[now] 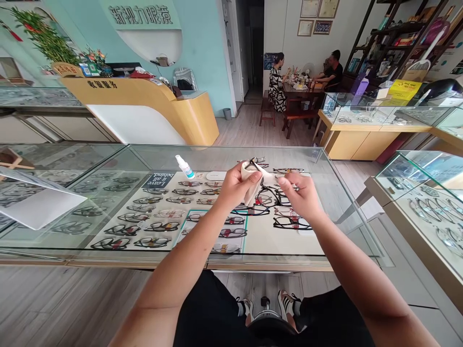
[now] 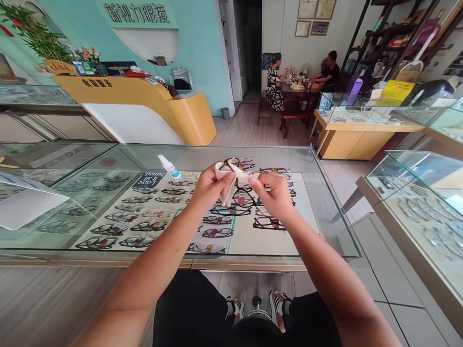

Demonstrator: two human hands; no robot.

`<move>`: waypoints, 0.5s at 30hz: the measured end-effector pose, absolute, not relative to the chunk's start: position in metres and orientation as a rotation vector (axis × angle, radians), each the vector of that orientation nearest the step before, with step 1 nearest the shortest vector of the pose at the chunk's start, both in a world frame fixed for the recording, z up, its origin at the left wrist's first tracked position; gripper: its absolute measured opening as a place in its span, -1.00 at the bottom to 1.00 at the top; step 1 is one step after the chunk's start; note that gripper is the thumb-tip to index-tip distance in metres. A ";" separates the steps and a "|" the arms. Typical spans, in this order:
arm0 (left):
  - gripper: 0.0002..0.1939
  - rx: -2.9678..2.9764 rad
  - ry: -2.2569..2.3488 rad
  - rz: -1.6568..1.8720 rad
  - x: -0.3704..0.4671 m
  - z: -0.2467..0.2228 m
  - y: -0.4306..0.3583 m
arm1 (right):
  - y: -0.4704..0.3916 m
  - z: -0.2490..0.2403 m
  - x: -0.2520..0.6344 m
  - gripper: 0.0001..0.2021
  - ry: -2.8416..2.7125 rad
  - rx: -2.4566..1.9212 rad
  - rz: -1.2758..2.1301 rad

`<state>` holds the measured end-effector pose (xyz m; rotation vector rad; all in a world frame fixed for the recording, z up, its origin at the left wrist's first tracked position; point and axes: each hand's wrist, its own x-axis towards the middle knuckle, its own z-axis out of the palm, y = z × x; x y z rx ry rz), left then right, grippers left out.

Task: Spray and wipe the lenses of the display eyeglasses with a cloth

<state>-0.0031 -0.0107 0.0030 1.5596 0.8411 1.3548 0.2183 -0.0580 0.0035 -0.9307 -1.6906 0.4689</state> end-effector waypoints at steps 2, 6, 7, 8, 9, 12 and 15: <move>-0.39 1.605 0.847 1.348 -0.001 0.005 -0.015 | -0.059 0.002 0.214 -0.50 -1.752 -0.917 0.388; -0.41 1.623 0.892 1.388 0.002 0.009 -0.020 | -0.056 -0.002 0.208 -0.85 -1.826 -0.962 0.386; -0.41 1.619 0.899 1.402 0.002 0.009 -0.021 | -0.056 -0.004 0.207 -0.85 -1.829 -0.969 0.405; -0.42 1.613 0.903 1.410 0.003 0.010 -0.021 | -0.056 -0.005 0.205 -0.84 -1.828 -0.972 0.434; -0.42 1.608 0.901 1.410 0.004 0.010 -0.022 | -0.056 -0.006 0.204 -0.81 -1.820 -0.971 0.472; -0.42 1.585 0.882 1.382 0.007 0.009 -0.023 | -0.057 -0.006 0.202 -0.68 -1.778 -0.937 0.621; -0.39 1.550 0.848 1.324 0.008 0.007 -0.022 | -0.057 -0.003 0.203 -0.61 -1.722 -0.900 0.784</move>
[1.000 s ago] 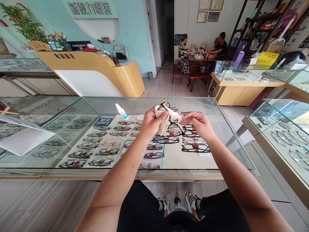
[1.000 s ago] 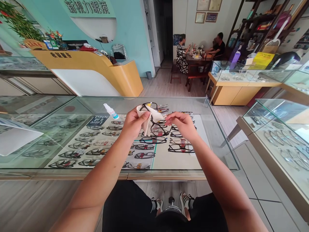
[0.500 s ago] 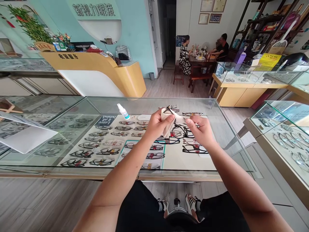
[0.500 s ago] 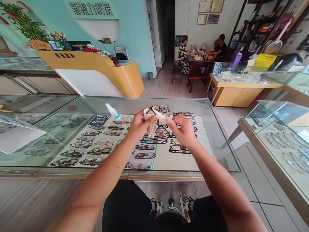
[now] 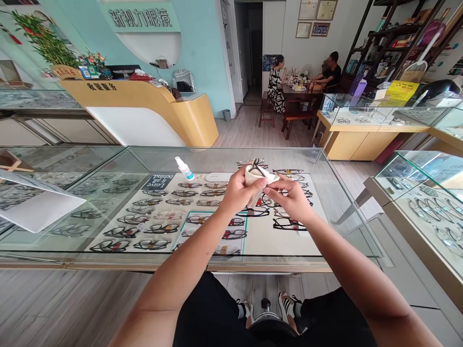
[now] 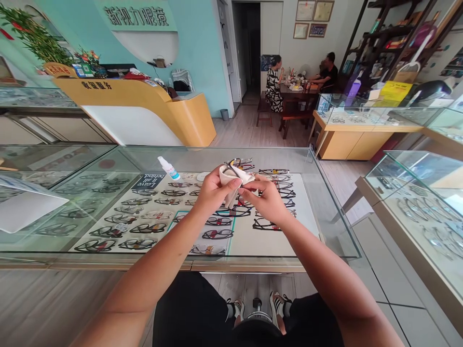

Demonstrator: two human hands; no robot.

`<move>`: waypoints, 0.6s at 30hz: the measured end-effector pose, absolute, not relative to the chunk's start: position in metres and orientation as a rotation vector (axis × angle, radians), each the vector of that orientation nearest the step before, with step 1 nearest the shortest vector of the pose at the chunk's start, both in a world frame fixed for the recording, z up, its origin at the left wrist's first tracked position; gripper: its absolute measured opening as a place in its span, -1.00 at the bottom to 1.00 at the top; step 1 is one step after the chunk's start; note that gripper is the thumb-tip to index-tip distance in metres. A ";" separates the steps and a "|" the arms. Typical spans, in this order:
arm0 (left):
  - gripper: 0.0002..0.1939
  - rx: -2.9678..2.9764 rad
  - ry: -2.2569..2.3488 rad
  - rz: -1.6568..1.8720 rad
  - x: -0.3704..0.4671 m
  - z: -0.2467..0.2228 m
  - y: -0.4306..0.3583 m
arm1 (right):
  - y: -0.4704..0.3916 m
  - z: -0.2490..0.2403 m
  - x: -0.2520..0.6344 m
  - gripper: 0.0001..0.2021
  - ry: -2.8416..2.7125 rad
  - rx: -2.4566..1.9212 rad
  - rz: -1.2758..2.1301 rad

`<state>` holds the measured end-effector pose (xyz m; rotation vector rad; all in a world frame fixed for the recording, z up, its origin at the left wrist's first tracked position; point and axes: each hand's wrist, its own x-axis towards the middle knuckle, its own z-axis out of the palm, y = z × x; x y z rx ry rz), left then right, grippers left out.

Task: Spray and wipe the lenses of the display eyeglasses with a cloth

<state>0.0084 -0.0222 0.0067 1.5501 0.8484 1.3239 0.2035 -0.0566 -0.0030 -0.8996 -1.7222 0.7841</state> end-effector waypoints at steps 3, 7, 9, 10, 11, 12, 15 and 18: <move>-0.34 1.521 0.804 1.257 0.006 0.005 -0.020 | -0.054 -0.001 0.207 -0.58 -1.642 -0.877 0.963; -0.34 1.518 0.744 1.181 0.001 0.004 -0.018 | -0.051 -0.005 0.210 -0.63 -1.504 -0.875 1.201; -0.35 1.527 0.737 1.161 0.000 0.004 -0.018 | -0.051 -0.007 0.210 -0.65 -1.417 -0.910 1.275; -0.36 1.537 0.743 1.166 0.000 0.005 -0.019 | -0.052 -0.008 0.210 -0.66 -1.405 -0.920 1.294; -0.38 1.546 0.752 1.182 0.001 0.006 -0.021 | -0.053 -0.008 0.210 -0.66 -1.418 -0.917 1.308; -0.40 1.552 0.760 1.210 0.002 0.007 -0.022 | -0.053 -0.007 0.210 -0.64 -1.453 -0.900 1.323; -0.41 1.544 0.758 1.285 0.007 0.010 -0.028 | -0.055 -0.005 0.209 -0.55 -1.564 -0.802 1.377; -0.38 1.520 0.750 1.294 0.010 0.012 -0.032 | -0.055 -0.005 0.207 -0.49 -1.603 -0.748 1.402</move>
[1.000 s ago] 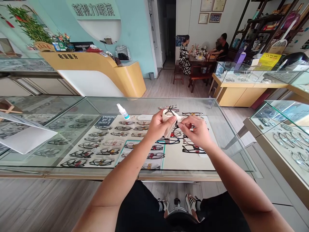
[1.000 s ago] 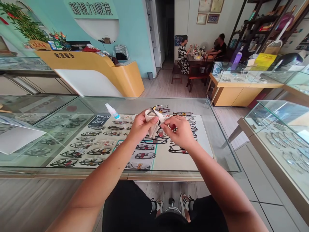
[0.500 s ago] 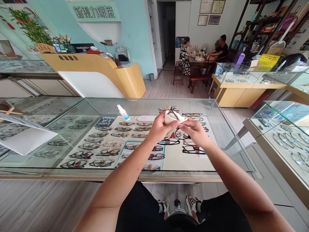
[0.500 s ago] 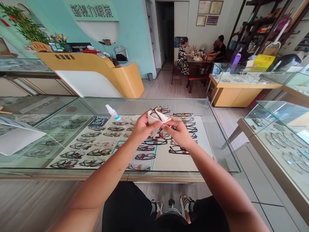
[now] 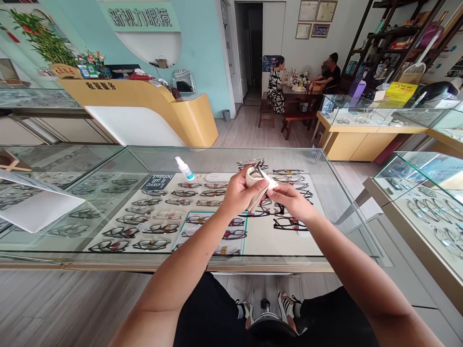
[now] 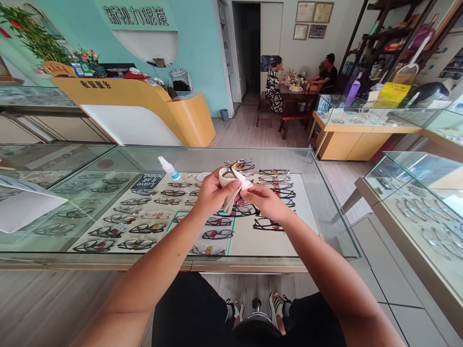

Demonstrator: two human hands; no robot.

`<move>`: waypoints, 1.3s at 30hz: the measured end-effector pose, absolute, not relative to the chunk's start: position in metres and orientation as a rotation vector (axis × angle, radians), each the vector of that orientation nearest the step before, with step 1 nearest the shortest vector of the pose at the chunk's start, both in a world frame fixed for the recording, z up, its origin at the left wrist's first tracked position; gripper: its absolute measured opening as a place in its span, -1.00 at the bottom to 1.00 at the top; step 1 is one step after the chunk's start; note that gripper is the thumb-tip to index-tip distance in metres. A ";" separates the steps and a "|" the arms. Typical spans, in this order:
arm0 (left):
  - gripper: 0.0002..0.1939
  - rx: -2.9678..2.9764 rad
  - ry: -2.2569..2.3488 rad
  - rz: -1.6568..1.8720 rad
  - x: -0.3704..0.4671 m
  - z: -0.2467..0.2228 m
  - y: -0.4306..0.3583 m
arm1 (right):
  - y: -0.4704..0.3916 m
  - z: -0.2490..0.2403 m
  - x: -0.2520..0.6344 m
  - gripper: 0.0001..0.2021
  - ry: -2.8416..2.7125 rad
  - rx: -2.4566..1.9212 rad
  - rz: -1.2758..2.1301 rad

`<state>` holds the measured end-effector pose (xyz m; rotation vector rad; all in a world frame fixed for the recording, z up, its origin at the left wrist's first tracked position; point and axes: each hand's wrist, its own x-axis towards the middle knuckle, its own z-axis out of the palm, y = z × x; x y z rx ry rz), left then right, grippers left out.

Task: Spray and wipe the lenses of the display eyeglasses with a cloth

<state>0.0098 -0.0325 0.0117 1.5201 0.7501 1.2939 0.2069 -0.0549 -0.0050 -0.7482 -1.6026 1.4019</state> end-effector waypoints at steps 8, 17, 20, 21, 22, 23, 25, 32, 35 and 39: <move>-0.33 1.573 0.764 1.323 0.002 0.007 -0.024 | -0.056 -0.005 0.205 -0.47 -1.604 -0.798 1.377; -0.43 1.419 0.567 0.988 -0.015 0.008 -0.014 | -0.056 0.003 0.212 -0.50 -1.525 -0.756 1.371; -0.41 1.473 0.562 1.024 -0.010 0.010 -0.016 | -0.054 -0.003 0.211 -0.50 -1.489 -0.728 1.422; -0.41 1.474 0.558 1.038 -0.008 0.010 -0.017 | -0.053 -0.005 0.210 -0.51 -1.475 -0.724 1.434; -0.41 1.463 0.558 1.053 -0.005 0.010 -0.019 | -0.053 -0.006 0.209 -0.52 -1.468 -0.724 1.441; -0.40 1.442 0.567 1.069 -0.002 0.010 -0.020 | -0.052 -0.008 0.208 -0.52 -1.469 -0.725 1.442; -0.36 1.396 0.609 1.104 0.003 0.010 -0.022 | -0.052 -0.009 0.206 -0.50 -1.496 -0.729 1.433; -0.30 1.457 0.737 1.223 0.003 0.004 -0.024 | -0.057 -0.008 0.202 -0.48 -1.584 -0.712 1.410; -0.32 1.510 0.753 1.241 -0.003 0.000 -0.018 | -0.057 -0.007 0.203 -0.48 -1.571 -0.759 1.393; -0.45 1.520 0.628 1.113 -0.014 -0.001 -0.009 | -0.053 -0.011 0.208 -0.55 -1.481 -0.790 1.396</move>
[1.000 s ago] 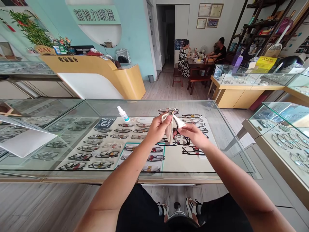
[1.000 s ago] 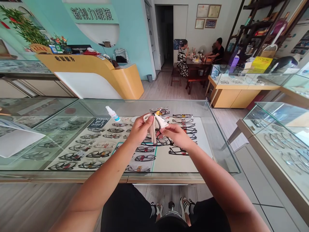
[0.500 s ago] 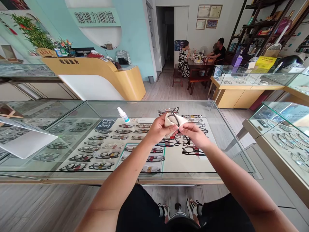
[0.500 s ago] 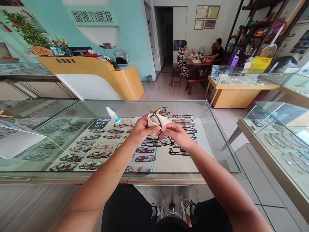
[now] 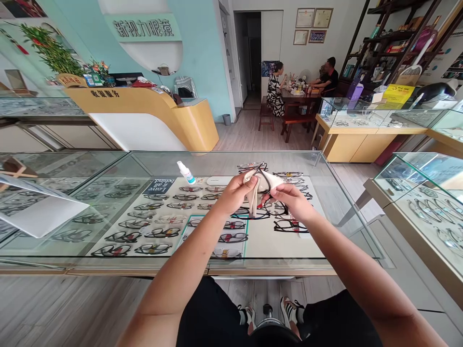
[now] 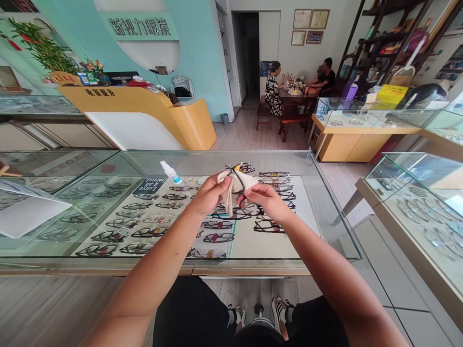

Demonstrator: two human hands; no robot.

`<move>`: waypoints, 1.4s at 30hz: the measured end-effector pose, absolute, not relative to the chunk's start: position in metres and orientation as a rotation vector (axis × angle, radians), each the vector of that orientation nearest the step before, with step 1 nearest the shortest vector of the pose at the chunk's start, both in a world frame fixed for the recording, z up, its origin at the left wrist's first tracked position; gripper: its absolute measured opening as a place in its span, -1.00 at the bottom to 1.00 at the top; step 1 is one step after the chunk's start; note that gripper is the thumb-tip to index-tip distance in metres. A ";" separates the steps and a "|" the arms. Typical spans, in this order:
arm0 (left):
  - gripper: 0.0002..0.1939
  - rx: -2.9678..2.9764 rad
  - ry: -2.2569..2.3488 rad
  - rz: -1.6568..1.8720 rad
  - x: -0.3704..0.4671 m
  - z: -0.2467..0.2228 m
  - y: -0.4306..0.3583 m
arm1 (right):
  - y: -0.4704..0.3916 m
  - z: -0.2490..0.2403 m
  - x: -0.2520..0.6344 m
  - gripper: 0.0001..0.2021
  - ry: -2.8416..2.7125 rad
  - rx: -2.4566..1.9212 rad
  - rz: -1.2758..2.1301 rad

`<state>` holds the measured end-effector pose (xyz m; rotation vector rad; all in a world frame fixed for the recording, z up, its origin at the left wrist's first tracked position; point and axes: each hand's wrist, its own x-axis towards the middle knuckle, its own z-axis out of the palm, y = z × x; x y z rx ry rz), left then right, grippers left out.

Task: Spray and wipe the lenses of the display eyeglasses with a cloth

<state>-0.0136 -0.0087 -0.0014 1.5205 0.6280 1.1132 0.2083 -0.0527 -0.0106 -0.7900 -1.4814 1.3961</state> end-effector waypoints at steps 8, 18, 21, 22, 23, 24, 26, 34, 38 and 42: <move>-0.50 1.542 0.466 1.004 -0.012 0.009 -0.014 | -0.049 -0.019 0.208 -0.65 -1.384 -0.697 1.480; -0.39 1.400 0.625 1.082 0.005 0.008 -0.023 | -0.053 -0.017 0.201 -0.56 -1.415 -0.712 1.481; -0.37 1.419 0.699 1.148 0.006 0.004 -0.023 | -0.055 -0.013 0.199 -0.52 -1.461 -0.712 1.465; -0.36 1.430 0.731 1.181 0.006 0.002 -0.023 | -0.055 -0.013 0.198 -0.53 -1.469 -0.719 1.459; -0.34 1.445 0.763 1.217 0.005 0.000 -0.021 | -0.055 -0.013 0.198 -0.53 -1.472 -0.731 1.456; -0.32 1.461 0.787 1.246 0.004 -0.002 -0.020 | -0.055 -0.012 0.198 -0.54 -1.468 -0.745 1.457; -0.30 1.491 0.789 1.254 0.001 -0.004 -0.016 | -0.055 -0.012 0.199 -0.55 -1.446 -0.769 1.469; -0.49 1.426 0.526 0.911 -0.020 0.003 -0.009 | -0.055 -0.009 0.206 -0.64 -1.306 -0.773 1.524; -0.54 1.497 0.492 0.883 -0.023 0.005 -0.008 | -0.054 -0.011 0.208 -0.66 -1.257 -0.768 1.536; -0.55 1.518 0.452 0.889 -0.018 0.006 -0.009 | -0.053 -0.013 0.207 -0.65 -1.246 -0.756 1.556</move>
